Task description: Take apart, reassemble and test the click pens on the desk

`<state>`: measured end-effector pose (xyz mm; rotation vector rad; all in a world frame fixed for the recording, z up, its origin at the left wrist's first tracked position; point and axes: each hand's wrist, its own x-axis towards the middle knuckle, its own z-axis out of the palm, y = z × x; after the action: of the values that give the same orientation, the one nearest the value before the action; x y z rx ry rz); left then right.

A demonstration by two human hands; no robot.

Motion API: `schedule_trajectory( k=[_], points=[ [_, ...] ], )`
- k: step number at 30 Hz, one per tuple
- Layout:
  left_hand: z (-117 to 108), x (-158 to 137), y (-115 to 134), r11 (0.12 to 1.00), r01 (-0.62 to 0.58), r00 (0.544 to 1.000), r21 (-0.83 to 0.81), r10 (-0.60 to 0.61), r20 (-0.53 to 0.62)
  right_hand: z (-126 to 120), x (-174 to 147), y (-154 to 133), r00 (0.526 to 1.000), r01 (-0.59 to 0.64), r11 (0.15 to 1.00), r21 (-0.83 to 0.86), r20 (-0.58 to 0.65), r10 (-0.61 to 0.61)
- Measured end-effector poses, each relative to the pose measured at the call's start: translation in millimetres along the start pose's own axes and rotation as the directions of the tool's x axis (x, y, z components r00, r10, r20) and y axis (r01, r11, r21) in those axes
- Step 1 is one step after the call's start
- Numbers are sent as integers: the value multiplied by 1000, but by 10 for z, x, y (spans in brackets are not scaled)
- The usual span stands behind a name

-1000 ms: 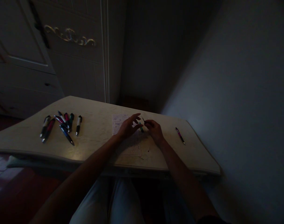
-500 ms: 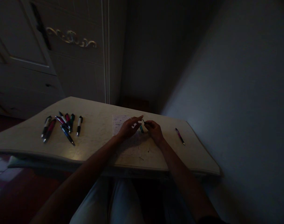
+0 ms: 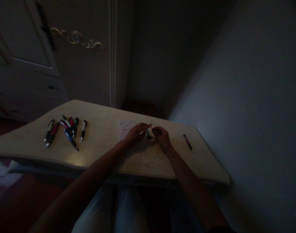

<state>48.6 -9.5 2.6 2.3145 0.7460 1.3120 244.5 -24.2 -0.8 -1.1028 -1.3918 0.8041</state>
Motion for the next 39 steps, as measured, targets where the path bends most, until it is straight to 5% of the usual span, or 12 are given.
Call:
schedule_trajectory(
  k=[14, 23, 30, 39],
  points=[
    [3, 13, 47, 999, 9, 996, -31, -12, -92, 19, -38, -148, 992, -68, 996, 53, 109, 62],
    [-18, 15, 31, 1000, 16, 995, -5, -16, -94, 21, -6, -128, 989, -133, 984, 119, 77, 124],
    [41, -8, -17, 944, 0, 992, 329, -41, 117, -26, 22, -96, 992, -123, 961, 249, 17, 123],
    [45, 20, 103, 905, -41, 959, 423, -83, 271, -52, 36, -155, 991, -110, 898, 425, -21, 131]
  ],
)
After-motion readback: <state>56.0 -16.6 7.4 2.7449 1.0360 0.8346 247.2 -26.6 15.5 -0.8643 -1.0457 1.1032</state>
